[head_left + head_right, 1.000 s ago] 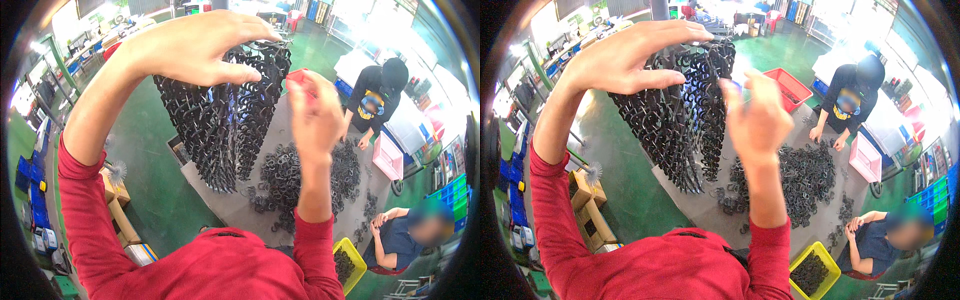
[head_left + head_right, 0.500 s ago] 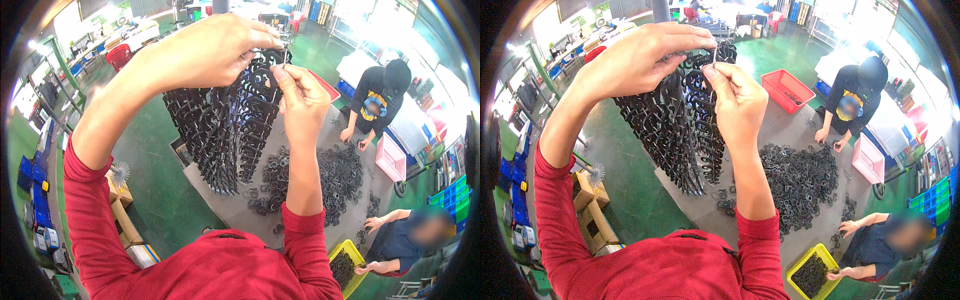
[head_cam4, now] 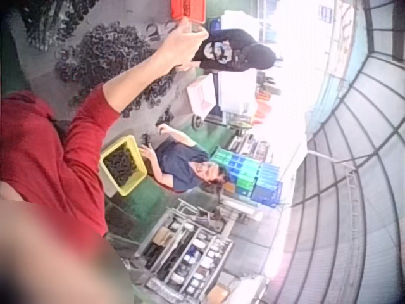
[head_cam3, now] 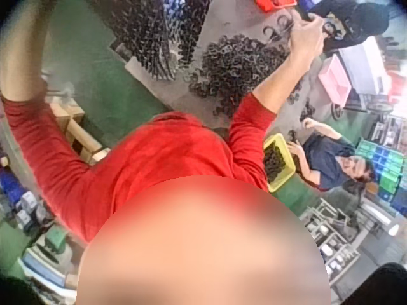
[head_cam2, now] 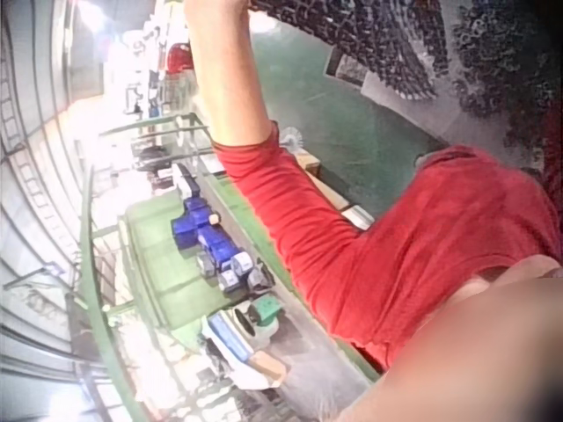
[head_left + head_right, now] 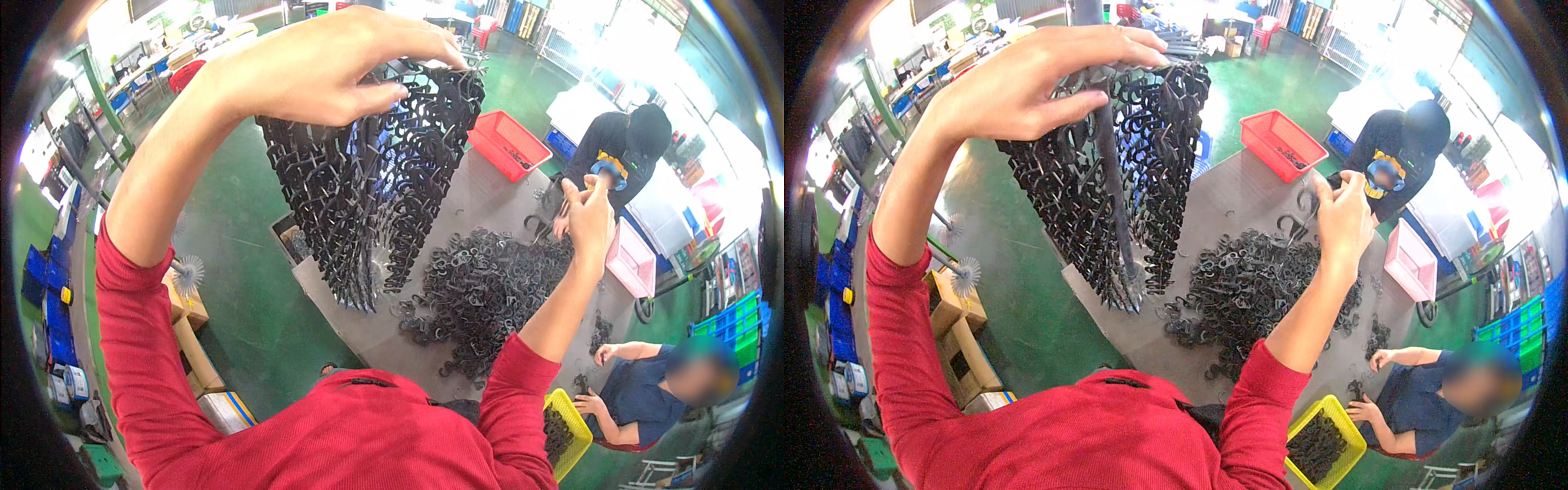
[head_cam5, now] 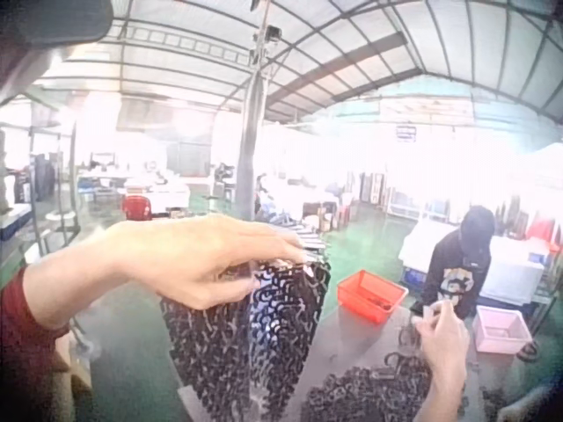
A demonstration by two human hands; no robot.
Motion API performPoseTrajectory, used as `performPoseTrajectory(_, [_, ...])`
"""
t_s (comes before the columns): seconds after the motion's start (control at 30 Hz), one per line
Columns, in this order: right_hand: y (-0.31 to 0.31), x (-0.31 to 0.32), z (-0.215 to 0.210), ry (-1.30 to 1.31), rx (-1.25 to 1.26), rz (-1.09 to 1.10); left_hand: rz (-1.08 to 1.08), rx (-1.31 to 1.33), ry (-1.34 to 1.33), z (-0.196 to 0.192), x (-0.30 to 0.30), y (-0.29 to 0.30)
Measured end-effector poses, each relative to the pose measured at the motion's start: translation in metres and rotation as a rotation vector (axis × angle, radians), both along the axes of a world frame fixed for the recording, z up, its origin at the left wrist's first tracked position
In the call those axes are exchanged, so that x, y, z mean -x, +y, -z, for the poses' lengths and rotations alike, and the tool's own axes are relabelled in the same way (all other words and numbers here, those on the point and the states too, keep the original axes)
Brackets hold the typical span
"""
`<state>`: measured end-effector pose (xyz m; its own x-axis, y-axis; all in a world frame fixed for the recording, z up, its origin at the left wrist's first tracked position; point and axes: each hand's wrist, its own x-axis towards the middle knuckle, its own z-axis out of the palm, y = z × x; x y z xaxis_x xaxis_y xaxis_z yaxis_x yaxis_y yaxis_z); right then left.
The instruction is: The person sorts small metal hooks and black plastic hangers on a table, then repeatedly picks up individual hangers and hooks to attach them to a vertical rotating rack. The person continues attaching hangers one by one to the rack while another person works nearby.
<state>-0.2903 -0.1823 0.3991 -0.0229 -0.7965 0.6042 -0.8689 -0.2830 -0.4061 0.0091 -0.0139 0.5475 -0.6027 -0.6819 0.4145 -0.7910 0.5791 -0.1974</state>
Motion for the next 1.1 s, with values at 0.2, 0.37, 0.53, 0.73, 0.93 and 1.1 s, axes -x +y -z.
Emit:
performPoseTrajectory(0.2, [0.058, -0.093, -0.022, -0.331, 0.384, -0.464, -0.142, 0.037, -0.076, 0.002, 0.019, -0.002])
performPoseTrajectory(0.37, [0.081, -0.147, -0.031, -0.233, 0.691, -0.443, -0.136, 0.123, -0.105, 0.007, 0.023, -0.009])
performPoseTrajectory(0.53, [0.079, -0.153, -0.029, -0.726, 0.406, -0.784, -0.167, 0.139, -0.095, 0.011, 0.026, -0.01])
performPoseTrajectory(0.73, [0.06, -0.099, -0.031, -1.007, -0.214, -1.051, -0.094, 0.129, -0.08, 0.01, 0.018, -0.015])
performPoseTrajectory(0.93, [-0.017, -0.038, -0.015, -0.782, -0.175, -0.778, -0.113, -0.03, -0.035, 0.0, 0.015, -0.002])
performPoseTrajectory(1.1, [-0.034, -0.016, 0.002, 0.078, -0.179, -0.177, -0.064, -0.171, 0.007, -0.005, 0.009, -0.012])
